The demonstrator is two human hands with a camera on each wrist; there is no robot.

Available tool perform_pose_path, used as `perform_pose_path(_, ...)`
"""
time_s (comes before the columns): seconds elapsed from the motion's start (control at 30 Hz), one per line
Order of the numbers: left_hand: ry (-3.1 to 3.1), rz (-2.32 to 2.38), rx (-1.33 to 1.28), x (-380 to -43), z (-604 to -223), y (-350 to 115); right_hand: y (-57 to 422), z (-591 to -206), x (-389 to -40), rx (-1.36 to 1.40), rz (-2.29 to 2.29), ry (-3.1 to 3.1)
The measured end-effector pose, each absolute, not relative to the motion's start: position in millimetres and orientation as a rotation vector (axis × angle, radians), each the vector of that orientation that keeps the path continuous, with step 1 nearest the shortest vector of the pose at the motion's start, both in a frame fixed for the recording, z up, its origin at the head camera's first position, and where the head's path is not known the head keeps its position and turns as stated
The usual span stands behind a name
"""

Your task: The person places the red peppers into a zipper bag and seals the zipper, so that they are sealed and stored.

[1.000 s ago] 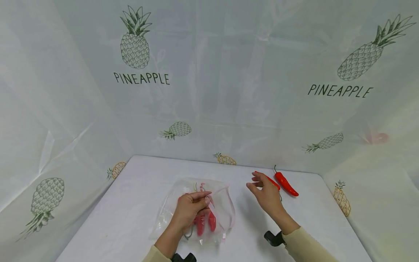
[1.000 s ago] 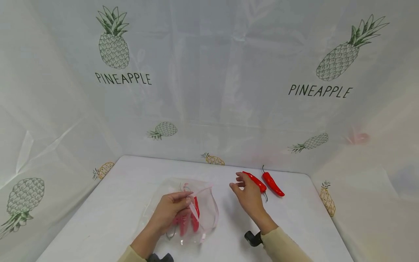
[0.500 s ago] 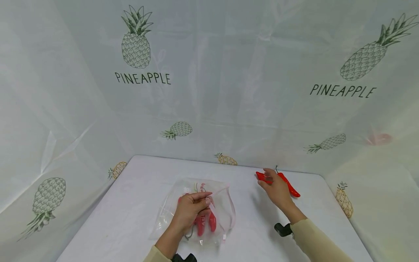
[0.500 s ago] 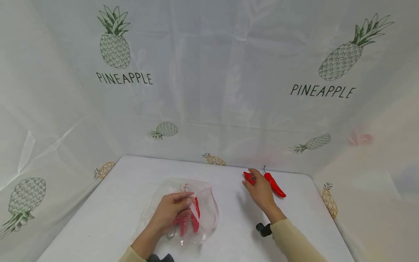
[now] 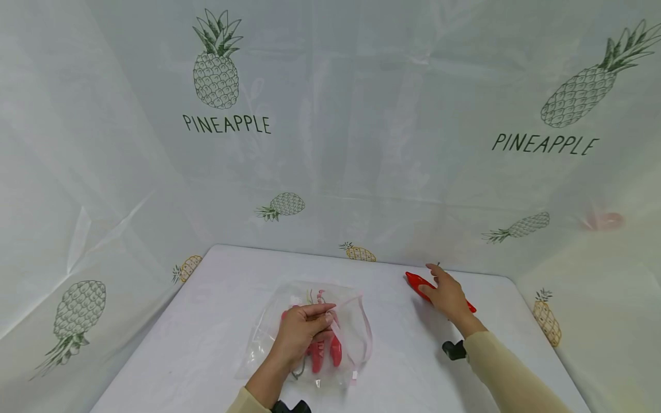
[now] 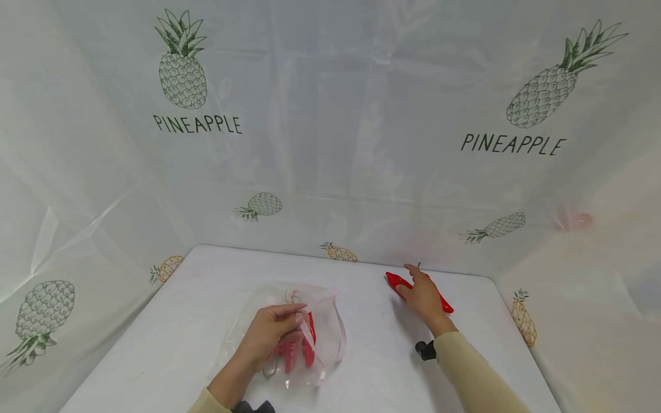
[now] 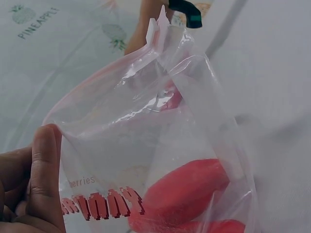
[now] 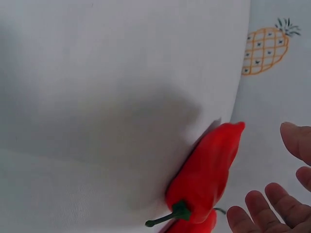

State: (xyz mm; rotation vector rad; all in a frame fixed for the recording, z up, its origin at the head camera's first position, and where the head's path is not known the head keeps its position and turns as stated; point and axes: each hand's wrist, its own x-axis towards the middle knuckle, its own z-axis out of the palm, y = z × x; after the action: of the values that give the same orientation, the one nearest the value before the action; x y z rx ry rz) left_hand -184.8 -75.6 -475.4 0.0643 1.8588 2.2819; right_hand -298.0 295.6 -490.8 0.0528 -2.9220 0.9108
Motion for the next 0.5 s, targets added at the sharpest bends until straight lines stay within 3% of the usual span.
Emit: perform_pose_path(0.5, 1.844, 2.276, 0.056, -184, -473, -73, 302, -509, -314, -0.015, 0.887, -2.993)
